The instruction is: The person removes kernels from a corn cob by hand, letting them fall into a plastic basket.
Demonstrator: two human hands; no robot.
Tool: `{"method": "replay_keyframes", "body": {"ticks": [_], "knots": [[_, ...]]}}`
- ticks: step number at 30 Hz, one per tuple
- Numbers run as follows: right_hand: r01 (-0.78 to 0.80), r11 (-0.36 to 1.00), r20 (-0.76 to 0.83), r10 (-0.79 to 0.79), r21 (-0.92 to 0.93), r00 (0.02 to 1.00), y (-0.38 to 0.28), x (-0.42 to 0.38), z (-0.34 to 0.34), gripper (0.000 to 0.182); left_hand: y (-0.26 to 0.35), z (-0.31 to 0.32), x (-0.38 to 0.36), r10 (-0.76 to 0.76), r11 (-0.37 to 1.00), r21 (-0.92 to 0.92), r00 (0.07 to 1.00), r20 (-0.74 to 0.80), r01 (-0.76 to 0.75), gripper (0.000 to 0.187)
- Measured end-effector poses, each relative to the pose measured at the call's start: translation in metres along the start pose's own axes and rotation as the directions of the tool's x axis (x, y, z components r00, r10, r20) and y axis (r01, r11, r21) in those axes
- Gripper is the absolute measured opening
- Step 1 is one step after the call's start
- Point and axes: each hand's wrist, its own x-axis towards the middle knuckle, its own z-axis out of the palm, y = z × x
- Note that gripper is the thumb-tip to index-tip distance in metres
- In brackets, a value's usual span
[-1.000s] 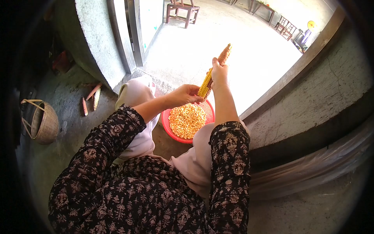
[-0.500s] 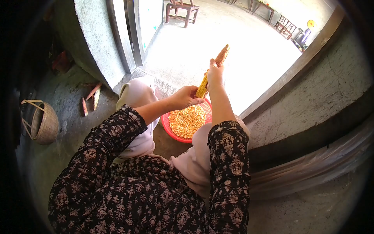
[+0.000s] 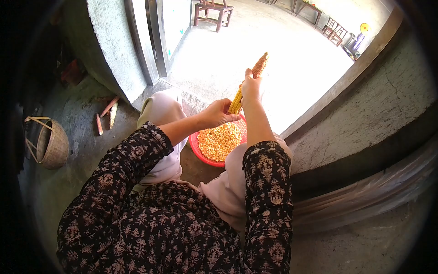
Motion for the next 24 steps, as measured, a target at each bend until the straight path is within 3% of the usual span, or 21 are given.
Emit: {"method": "replay_keyframes", "body": {"ticks": [8,14,24], "knots": [[0.003,1.000,-0.005,-0.003,-0.018,1.000,0.002,0.002,0.000,0.035,0.005,0.003,-0.001,-0.026,0.992,0.126,0.999,-0.048,0.032,0.036],[0.007,1.000,-0.017,-0.007,-0.002,1.000,0.001,0.000,0.001,0.035,-0.010,0.004,0.005,0.018,0.994,0.108,0.998,-0.062,-0.012,0.035],[0.008,0.999,-0.045,-0.005,0.050,0.999,0.004,0.001,0.004,0.034,-0.022,0.004,0.008,0.072,0.963,0.269,0.988,-0.133,-0.034,0.033]]}}
